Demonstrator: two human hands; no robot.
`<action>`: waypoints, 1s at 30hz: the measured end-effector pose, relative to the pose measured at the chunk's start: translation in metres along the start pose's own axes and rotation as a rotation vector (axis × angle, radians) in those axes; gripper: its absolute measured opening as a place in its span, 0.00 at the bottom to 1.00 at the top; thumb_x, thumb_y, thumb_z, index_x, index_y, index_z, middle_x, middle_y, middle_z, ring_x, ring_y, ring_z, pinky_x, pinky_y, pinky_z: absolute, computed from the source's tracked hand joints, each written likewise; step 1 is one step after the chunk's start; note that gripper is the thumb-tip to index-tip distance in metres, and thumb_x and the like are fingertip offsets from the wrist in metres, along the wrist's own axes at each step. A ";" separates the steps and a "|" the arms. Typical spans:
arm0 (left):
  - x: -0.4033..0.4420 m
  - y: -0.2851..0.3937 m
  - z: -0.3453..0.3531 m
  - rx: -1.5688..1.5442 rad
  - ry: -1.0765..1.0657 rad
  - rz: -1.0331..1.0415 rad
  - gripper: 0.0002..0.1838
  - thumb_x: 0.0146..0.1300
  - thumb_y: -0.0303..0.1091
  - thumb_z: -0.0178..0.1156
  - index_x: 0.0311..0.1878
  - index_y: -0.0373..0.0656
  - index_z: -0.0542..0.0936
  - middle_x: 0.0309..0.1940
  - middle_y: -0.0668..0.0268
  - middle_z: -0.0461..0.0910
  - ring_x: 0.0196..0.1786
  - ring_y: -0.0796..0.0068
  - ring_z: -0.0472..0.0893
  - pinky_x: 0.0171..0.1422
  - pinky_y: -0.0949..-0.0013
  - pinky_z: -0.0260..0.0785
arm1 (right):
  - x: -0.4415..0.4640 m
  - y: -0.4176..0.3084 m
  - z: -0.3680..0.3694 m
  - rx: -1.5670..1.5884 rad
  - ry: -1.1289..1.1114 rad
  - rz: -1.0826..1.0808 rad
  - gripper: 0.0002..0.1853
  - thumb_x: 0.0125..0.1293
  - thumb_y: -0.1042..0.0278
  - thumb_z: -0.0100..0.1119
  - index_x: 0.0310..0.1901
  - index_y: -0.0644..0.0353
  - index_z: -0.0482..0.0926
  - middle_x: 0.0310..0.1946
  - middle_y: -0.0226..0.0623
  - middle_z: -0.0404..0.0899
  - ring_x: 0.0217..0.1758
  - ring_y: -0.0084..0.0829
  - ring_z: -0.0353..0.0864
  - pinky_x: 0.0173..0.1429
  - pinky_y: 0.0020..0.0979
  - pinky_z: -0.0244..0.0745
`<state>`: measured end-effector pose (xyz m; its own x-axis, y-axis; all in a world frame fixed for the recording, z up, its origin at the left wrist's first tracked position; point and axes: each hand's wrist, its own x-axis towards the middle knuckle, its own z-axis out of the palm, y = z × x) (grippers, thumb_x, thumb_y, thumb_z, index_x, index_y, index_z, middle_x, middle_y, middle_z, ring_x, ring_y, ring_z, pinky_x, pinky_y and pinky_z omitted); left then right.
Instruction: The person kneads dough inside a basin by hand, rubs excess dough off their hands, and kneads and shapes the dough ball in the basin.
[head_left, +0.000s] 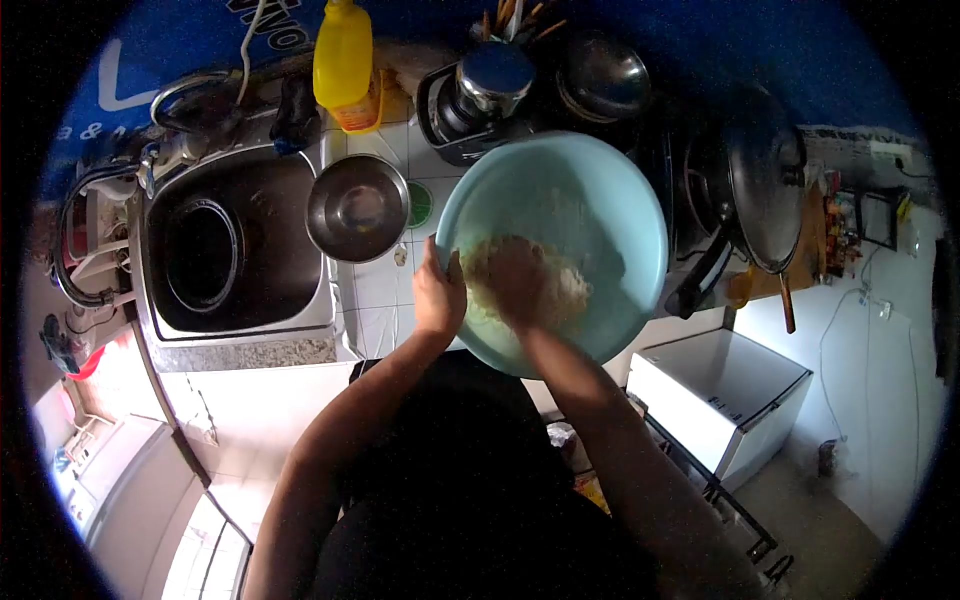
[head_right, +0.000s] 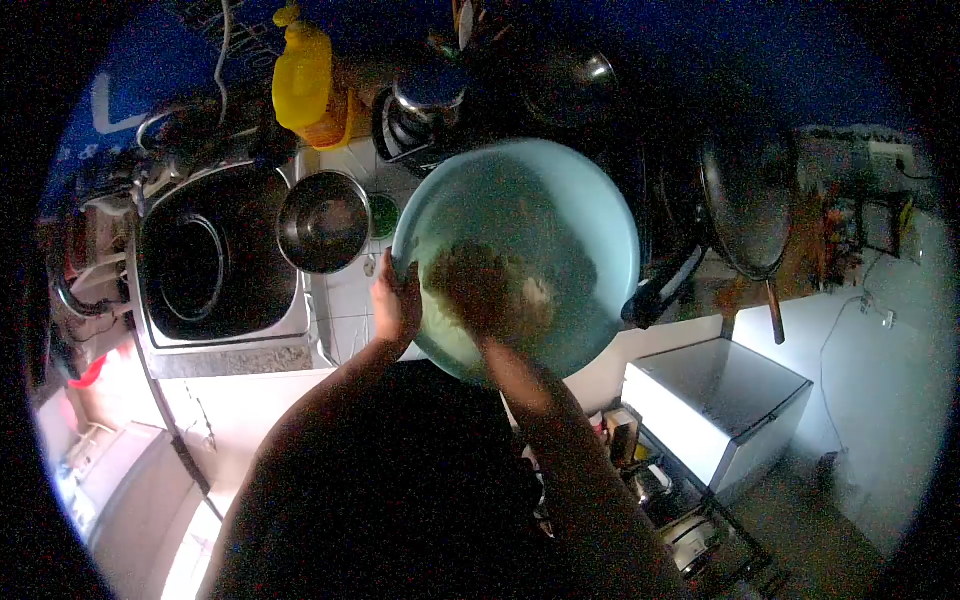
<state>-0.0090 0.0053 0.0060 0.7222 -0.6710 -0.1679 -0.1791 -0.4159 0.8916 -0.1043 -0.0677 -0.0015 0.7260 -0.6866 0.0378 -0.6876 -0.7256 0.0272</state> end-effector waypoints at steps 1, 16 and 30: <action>0.000 0.002 -0.001 -0.003 -0.017 -0.006 0.15 0.59 0.28 0.51 0.49 0.36 0.68 0.27 0.44 0.76 0.32 0.42 0.76 0.34 0.51 0.66 | 0.011 0.000 -0.006 0.008 -0.120 -0.004 0.14 0.56 0.56 0.49 0.36 0.57 0.75 0.34 0.38 0.75 0.44 0.38 0.74 0.48 0.42 0.66; -0.040 -0.009 -0.032 -0.010 -0.321 -0.289 0.22 0.55 0.43 0.58 0.45 0.37 0.66 0.29 0.48 0.78 0.34 0.50 0.79 0.37 0.56 0.69 | -0.023 0.108 -0.002 0.966 0.103 0.506 0.16 0.64 0.60 0.46 0.43 0.65 0.74 0.36 0.42 0.79 0.43 0.38 0.77 0.46 0.34 0.69; 0.002 -0.006 -0.018 -0.073 -0.094 0.092 0.16 0.63 0.38 0.50 0.50 0.38 0.69 0.24 0.47 0.75 0.28 0.48 0.77 0.31 0.56 0.66 | -0.097 0.053 0.012 0.202 -0.429 0.412 0.19 0.67 0.56 0.42 0.52 0.60 0.71 0.48 0.44 0.72 0.51 0.36 0.71 0.52 0.45 0.66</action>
<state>0.0058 0.0176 0.0084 0.6383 -0.7605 -0.1196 -0.1900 -0.3061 0.9328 -0.2112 -0.0402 -0.0160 0.3695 -0.8386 -0.4002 -0.9269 -0.3630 -0.0951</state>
